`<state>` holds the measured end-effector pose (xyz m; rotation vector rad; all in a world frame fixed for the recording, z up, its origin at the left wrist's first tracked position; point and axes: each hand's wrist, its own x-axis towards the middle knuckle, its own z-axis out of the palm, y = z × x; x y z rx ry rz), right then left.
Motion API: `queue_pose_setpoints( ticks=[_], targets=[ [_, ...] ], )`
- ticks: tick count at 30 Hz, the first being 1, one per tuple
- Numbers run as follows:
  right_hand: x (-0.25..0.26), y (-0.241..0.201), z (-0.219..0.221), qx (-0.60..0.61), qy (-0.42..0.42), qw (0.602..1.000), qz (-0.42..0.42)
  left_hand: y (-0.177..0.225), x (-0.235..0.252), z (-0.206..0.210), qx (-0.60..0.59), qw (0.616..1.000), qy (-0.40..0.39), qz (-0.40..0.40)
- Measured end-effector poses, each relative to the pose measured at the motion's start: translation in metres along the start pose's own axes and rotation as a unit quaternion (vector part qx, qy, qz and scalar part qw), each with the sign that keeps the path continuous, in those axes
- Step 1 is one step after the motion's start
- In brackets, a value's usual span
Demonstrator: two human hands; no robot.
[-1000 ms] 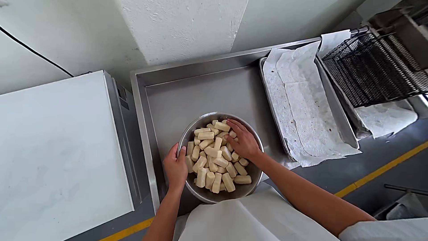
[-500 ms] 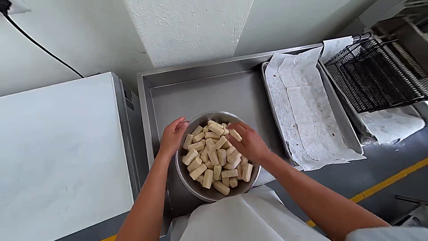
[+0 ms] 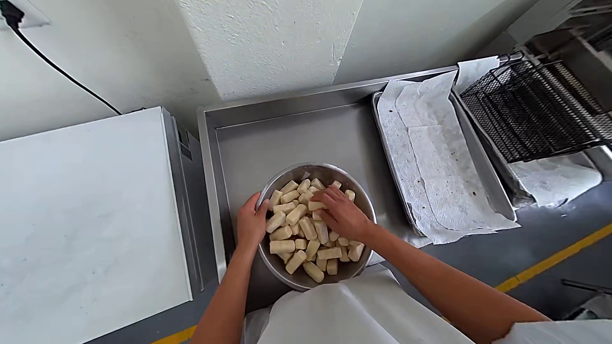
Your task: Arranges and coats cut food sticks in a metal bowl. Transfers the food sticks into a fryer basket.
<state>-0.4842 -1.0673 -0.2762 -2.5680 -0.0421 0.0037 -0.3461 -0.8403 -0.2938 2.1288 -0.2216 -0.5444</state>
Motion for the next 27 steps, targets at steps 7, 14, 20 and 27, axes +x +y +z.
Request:
queue_pose_setpoints(
  ticks=[7,14,20,27],
  targets=[
    [0.005,0.0,-0.041,0.095,0.068,0.992,0.049,0.012,0.04,-0.019,-0.107,0.991,0.023,0.083],
    [0.089,0.033,0.005,0.039,-0.108,0.993,0.032,-0.017,-0.042,0.004,-0.078,0.993,0.087,-0.03],
    [0.053,0.016,0.011,0.019,-0.086,0.986,0.143,-0.013,-0.059,0.027,-0.136,0.974,0.174,-0.037],
    [0.003,-0.006,-0.01,0.067,-0.064,0.945,0.315,0.007,0.005,0.007,-0.005,0.999,0.028,0.031]
  ],
)
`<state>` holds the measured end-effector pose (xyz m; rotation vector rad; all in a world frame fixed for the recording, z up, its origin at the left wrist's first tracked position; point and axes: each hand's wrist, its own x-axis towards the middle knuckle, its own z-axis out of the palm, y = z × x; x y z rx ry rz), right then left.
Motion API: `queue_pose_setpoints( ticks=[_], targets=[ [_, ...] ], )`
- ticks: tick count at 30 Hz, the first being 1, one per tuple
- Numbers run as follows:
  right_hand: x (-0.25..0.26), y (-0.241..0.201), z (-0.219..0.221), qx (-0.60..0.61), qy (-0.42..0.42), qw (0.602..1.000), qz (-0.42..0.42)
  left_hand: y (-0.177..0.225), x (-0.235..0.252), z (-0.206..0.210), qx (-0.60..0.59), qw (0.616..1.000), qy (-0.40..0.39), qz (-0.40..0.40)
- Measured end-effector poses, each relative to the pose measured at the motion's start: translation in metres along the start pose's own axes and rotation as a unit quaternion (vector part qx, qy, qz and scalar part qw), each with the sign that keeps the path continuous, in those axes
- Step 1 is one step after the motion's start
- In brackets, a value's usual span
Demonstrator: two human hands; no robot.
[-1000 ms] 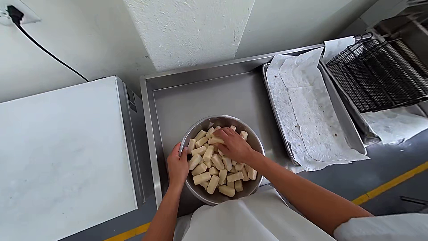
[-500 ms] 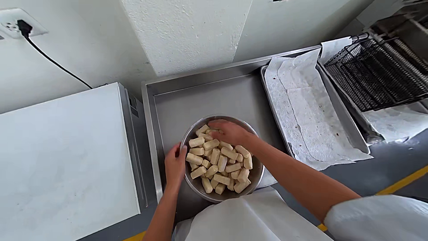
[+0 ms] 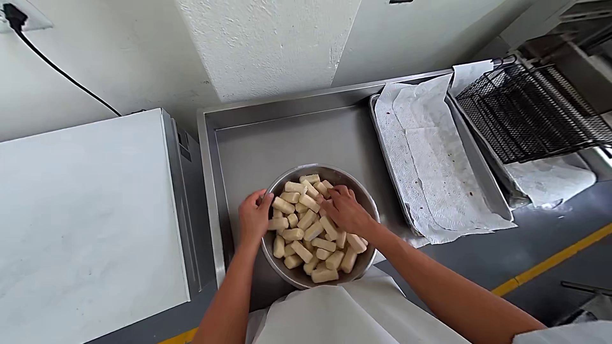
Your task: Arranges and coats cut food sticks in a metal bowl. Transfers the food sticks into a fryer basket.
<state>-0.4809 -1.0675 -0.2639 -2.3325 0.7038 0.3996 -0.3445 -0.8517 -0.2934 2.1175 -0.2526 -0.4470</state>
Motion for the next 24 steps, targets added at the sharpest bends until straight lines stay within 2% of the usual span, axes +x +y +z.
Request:
queue_pose_setpoints(
  ticks=[3,6,9,11,14,18,20,24],
  targets=[
    [-0.015,0.01,-0.002,0.053,-0.026,0.998,0.002,0.0,0.03,-0.016,-0.031,0.997,-0.068,0.021],
    [-0.02,0.002,-0.021,0.009,-0.023,0.999,-0.021,-0.003,0.021,-0.025,-0.059,0.995,-0.084,0.017],
    [-0.002,-0.01,-0.037,-0.026,0.025,0.992,-0.124,-0.02,-0.008,-0.022,-0.088,0.995,-0.047,-0.027],
    [0.029,-0.016,-0.039,-0.036,0.023,0.981,-0.192,-0.025,-0.026,-0.014,-0.116,0.992,-0.011,-0.057],
    [0.077,-0.001,-0.011,-0.019,0.026,0.969,-0.245,-0.022,-0.049,0.001,-0.129,0.986,0.066,-0.08],
    [0.071,0.006,0.015,0.008,0.055,0.976,-0.213,-0.016,-0.065,0.014,-0.147,0.973,0.153,-0.087],
    [0.051,0.013,0.019,-0.013,0.089,0.98,-0.179,-0.017,-0.068,0.016,-0.141,0.974,0.162,-0.076],
    [0.006,0.019,0.013,-0.029,0.055,0.992,-0.109,-0.022,-0.07,0.014,-0.13,0.976,0.157,-0.071]
  ],
)
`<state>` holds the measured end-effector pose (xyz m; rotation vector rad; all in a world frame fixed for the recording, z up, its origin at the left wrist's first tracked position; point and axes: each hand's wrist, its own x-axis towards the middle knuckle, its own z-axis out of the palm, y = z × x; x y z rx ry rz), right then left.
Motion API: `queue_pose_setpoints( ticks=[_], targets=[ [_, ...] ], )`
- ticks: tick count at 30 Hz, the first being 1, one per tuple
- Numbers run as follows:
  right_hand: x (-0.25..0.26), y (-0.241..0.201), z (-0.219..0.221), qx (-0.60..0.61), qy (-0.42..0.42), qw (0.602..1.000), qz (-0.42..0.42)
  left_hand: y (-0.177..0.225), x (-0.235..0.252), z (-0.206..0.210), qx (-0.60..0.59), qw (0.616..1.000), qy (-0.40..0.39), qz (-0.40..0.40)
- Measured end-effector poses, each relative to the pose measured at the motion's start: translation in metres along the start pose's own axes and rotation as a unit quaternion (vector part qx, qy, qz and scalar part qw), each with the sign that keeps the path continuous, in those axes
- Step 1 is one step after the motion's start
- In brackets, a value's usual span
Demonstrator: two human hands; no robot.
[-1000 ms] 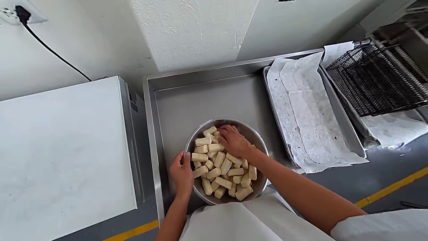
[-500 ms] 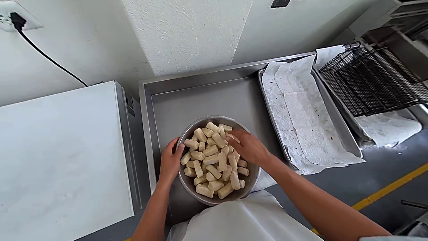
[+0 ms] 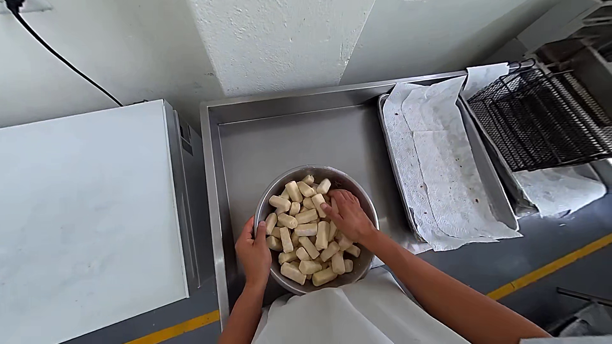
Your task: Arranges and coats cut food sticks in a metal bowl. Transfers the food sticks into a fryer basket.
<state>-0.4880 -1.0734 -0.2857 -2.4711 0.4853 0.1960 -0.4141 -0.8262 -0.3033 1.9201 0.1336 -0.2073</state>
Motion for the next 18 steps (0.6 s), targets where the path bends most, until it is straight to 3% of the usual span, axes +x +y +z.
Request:
queue_pose_setpoints(
  ticks=[5,8,11,14,18],
  targets=[
    [-0.019,-0.005,-0.044,0.063,-0.121,0.989,0.052,0.013,0.059,-0.006,0.076,0.984,-0.159,0.038],
    [-0.016,-0.025,-0.07,0.015,-0.067,0.997,0.035,0.032,0.098,-0.004,0.091,0.965,-0.231,0.088],
    [0.017,-0.033,-0.075,0.039,0.019,0.998,-0.047,0.038,0.105,-0.004,0.077,0.971,-0.212,0.083],
    [0.061,-0.017,-0.041,0.042,-0.023,0.995,-0.09,0.027,0.081,-0.007,0.117,0.98,-0.154,0.045],
    [0.075,-0.001,-0.01,0.027,-0.033,0.997,-0.061,0.011,0.039,-0.008,0.087,0.995,-0.053,0.016]
  ],
)
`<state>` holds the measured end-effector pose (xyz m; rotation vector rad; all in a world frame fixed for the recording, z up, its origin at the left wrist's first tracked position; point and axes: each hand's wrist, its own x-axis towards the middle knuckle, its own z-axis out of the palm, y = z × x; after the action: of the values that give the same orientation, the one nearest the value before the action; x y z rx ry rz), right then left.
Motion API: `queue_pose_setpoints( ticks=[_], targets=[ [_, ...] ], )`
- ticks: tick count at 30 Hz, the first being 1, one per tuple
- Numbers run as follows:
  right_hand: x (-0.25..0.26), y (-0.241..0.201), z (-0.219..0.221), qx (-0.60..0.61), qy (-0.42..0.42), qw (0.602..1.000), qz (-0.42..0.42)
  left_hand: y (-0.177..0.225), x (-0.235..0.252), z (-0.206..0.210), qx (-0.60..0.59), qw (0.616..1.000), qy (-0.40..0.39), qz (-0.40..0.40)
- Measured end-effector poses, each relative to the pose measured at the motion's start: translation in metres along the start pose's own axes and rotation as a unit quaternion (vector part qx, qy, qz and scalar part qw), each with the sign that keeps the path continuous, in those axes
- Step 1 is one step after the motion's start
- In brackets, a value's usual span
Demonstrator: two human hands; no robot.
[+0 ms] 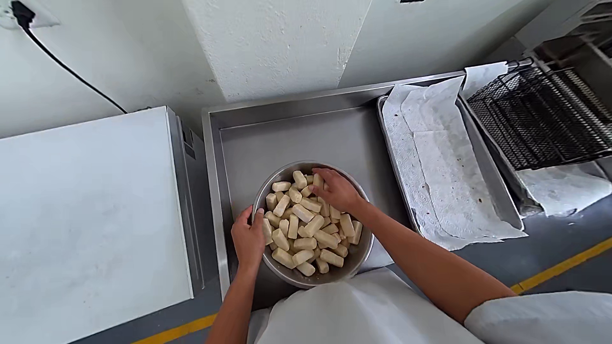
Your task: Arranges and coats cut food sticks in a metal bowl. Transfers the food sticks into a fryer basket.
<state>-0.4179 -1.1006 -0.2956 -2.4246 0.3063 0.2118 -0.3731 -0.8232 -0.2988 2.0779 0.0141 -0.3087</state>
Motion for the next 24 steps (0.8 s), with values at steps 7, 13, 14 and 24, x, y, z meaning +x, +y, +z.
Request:
queue_pose_setpoints(
  ticks=[7,13,14,24],
  targets=[
    [-0.049,-0.009,0.01,-0.027,0.024,0.996,0.087,-0.007,-0.026,0.004,-0.023,0.998,0.049,0.011],
    [-0.097,-0.031,0.002,-0.001,0.003,0.993,0.121,-0.01,-0.013,0.003,-0.017,0.999,0.025,0.028],
    [-0.103,-0.041,-0.002,0.016,-0.02,0.992,0.122,-0.007,-0.002,0.001,-0.008,0.999,0.001,0.034],
    [-0.023,-0.028,-0.037,0.005,0.015,0.992,-0.121,0.007,0.038,-0.015,0.001,0.996,-0.092,0.021]
  ],
)
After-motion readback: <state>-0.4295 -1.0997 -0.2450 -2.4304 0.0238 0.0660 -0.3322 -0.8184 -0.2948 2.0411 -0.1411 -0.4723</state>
